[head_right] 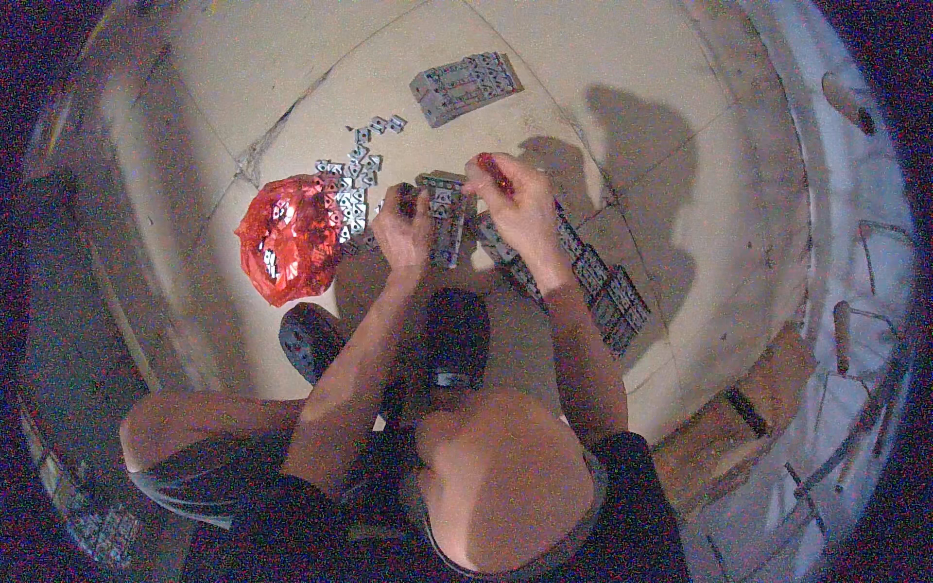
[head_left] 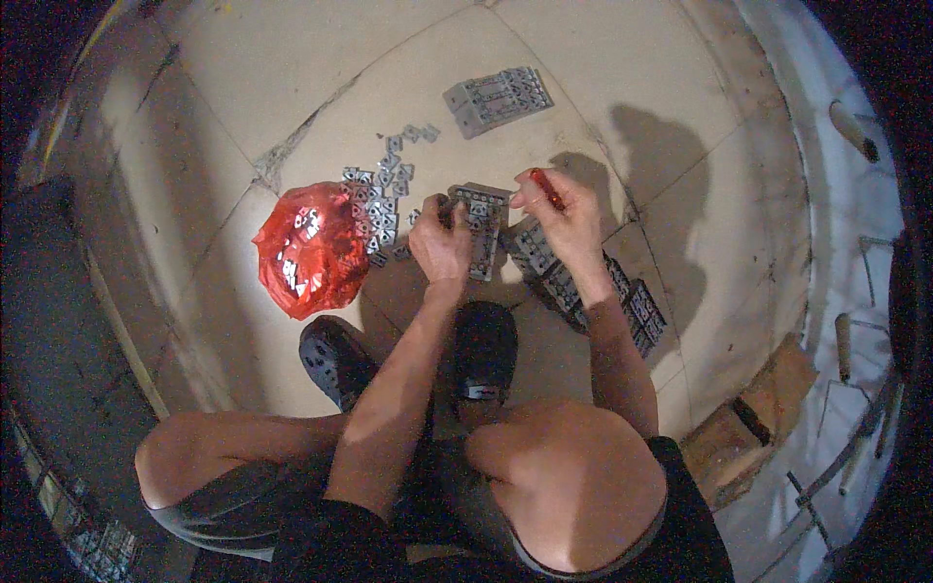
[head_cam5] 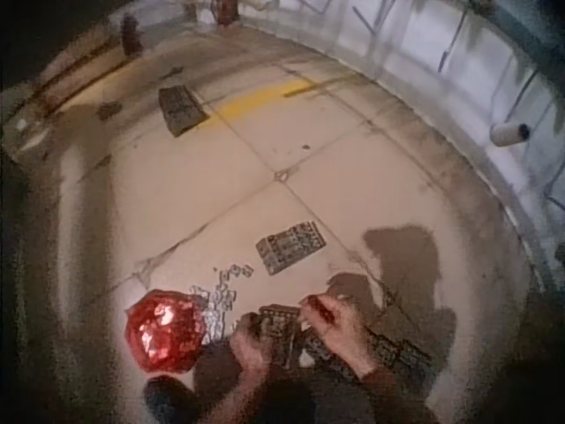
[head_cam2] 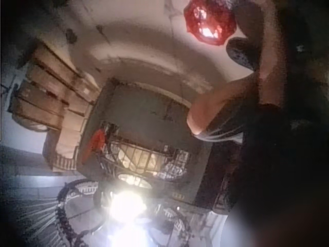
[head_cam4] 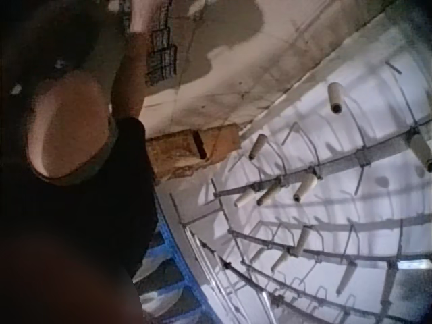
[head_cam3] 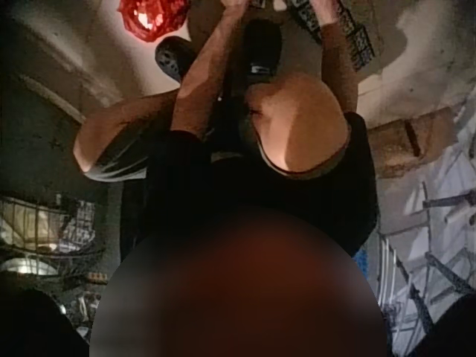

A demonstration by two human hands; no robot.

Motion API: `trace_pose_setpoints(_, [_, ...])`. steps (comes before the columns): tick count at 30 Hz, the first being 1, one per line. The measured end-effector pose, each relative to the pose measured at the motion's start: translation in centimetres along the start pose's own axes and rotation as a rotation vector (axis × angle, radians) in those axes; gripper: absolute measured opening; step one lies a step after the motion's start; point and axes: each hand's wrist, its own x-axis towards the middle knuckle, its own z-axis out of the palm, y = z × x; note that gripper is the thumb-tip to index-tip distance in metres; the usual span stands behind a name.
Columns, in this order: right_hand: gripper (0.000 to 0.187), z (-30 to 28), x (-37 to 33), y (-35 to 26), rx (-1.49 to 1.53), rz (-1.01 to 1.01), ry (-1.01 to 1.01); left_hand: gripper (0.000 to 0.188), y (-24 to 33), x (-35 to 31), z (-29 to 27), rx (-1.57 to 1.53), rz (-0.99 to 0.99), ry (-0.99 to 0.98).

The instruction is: The person sits on the floor and uses a red-handled tool to press small components onto a circuit board. They repeatedly pick up components from a red bag and place them into the board, then set the board down on the floor.

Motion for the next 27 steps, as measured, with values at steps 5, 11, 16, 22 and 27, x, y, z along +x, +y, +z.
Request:
trace_pose_setpoints(5, [0.02,1.9,-0.3,1.3,-0.031,-0.027,-0.058,0.023,-1.3,-1.8,-1.1,-0.299,-0.081,-0.009])
trace_pose_setpoints(11, [0.02,2.7,0.0,0.7,-0.053,-0.017,-0.099,0.03,-2.0,-5.5,-0.4,-0.399,-0.067,-0.011])
trace_pose_setpoints(16, [0.02,3.0,0.0,0.2,-0.038,-0.035,-0.121,0.053,-2.3,-5.4,-0.3,-0.368,-0.057,-0.095])
trace_pose_setpoints(22, [0.018,3.0,0.5,0.0,-0.091,-0.012,-0.135,0.081,-1.3,-5.7,-0.4,-0.28,0.008,-0.123])
trace_pose_setpoints(27, [0.023,3.4,0.5,-0.9,-0.263,-0.178,-0.187,0.094,-1.0,-5.7,-0.5,-0.258,0.035,-0.119])
